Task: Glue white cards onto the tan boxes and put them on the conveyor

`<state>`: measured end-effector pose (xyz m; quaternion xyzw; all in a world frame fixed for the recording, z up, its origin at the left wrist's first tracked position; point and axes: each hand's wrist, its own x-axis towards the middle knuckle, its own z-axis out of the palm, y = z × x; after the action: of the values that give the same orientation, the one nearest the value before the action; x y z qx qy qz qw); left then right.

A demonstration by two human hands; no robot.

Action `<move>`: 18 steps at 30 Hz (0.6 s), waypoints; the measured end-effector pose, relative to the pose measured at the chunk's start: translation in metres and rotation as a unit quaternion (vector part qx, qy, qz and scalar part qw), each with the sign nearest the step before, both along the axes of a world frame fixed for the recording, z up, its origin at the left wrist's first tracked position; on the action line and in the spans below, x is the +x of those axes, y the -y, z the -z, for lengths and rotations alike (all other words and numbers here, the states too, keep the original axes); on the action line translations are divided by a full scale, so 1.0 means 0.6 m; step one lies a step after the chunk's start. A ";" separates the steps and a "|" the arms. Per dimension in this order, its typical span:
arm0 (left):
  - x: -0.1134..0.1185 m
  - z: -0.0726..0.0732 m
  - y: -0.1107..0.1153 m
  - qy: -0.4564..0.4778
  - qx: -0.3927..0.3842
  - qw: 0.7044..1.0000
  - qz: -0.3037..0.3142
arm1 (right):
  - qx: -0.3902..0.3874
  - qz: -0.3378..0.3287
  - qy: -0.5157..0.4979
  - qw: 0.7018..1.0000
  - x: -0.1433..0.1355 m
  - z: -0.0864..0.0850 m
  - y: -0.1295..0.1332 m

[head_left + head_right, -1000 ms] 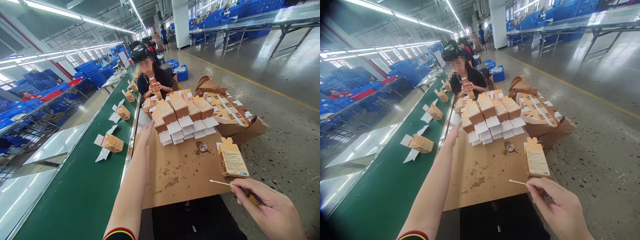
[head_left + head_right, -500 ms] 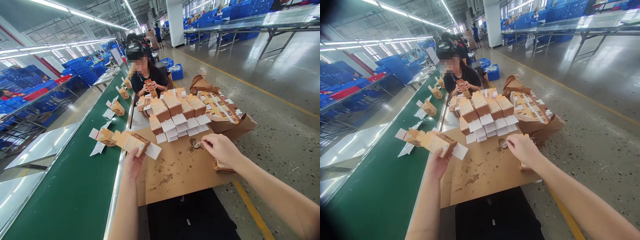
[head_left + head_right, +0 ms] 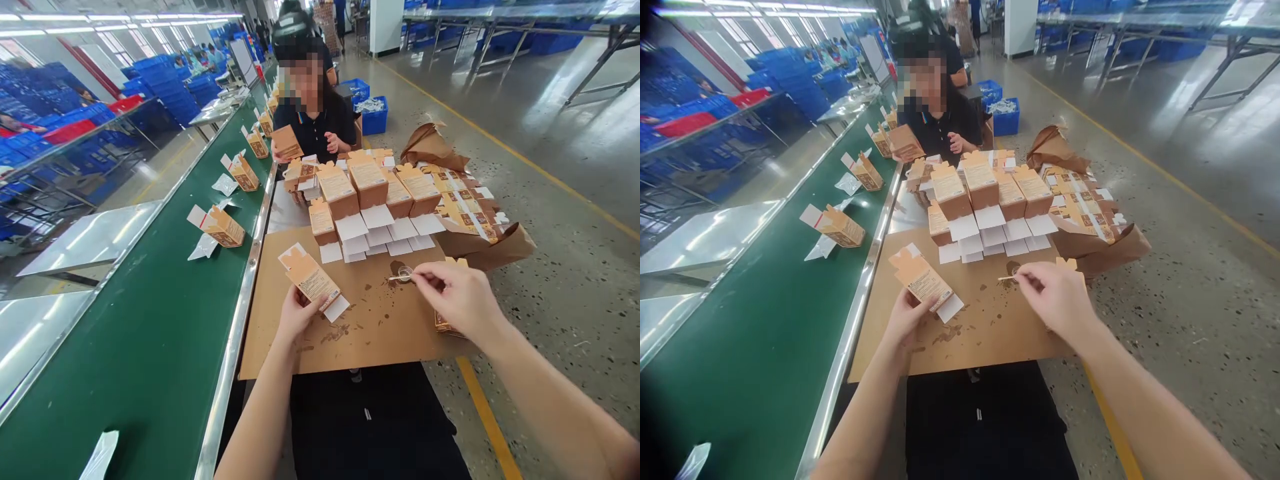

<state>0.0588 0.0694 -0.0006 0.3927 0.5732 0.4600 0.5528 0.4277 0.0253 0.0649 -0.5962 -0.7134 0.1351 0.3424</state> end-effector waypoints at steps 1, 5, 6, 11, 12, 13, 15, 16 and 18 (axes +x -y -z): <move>0.001 -0.001 0.001 -0.001 -0.001 1.000 0.001 | 0.009 -0.012 -0.034 0.999 -0.024 0.008 0.014; 0.004 -0.007 0.005 -0.018 -0.002 1.000 0.004 | -0.017 -0.062 -0.088 0.994 -0.136 0.064 0.032; 0.005 -0.009 0.005 -0.024 -0.001 1.000 0.004 | -0.028 -0.066 -0.088 0.993 -0.158 0.080 0.028; 0.009 -0.010 0.009 -0.032 0.004 0.999 0.009 | -0.057 -0.086 -0.077 0.992 -0.202 0.128 -0.001; 0.009 -0.009 0.009 -0.031 0.006 0.999 0.011 | -0.060 -0.088 -0.075 0.991 -0.202 0.131 -0.004; 0.009 -0.008 0.010 -0.030 0.009 0.999 0.014 | -0.062 -0.089 -0.073 0.991 -0.199 0.131 -0.006; 0.009 -0.004 0.014 -0.028 0.015 0.999 0.017 | -0.063 -0.085 -0.072 0.992 -0.191 0.126 -0.004; 0.010 -0.002 0.017 -0.029 0.019 0.999 0.016 | -0.063 -0.082 -0.072 0.992 -0.186 0.122 -0.001; 0.013 0.002 0.026 -0.046 0.032 0.998 0.010 | -0.059 -0.072 -0.075 0.993 -0.172 0.110 0.010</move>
<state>0.0667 0.0535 -0.0019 0.4371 0.5789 0.4538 0.5175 0.3242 0.0193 -0.0012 -0.5502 -0.7177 0.2459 0.3489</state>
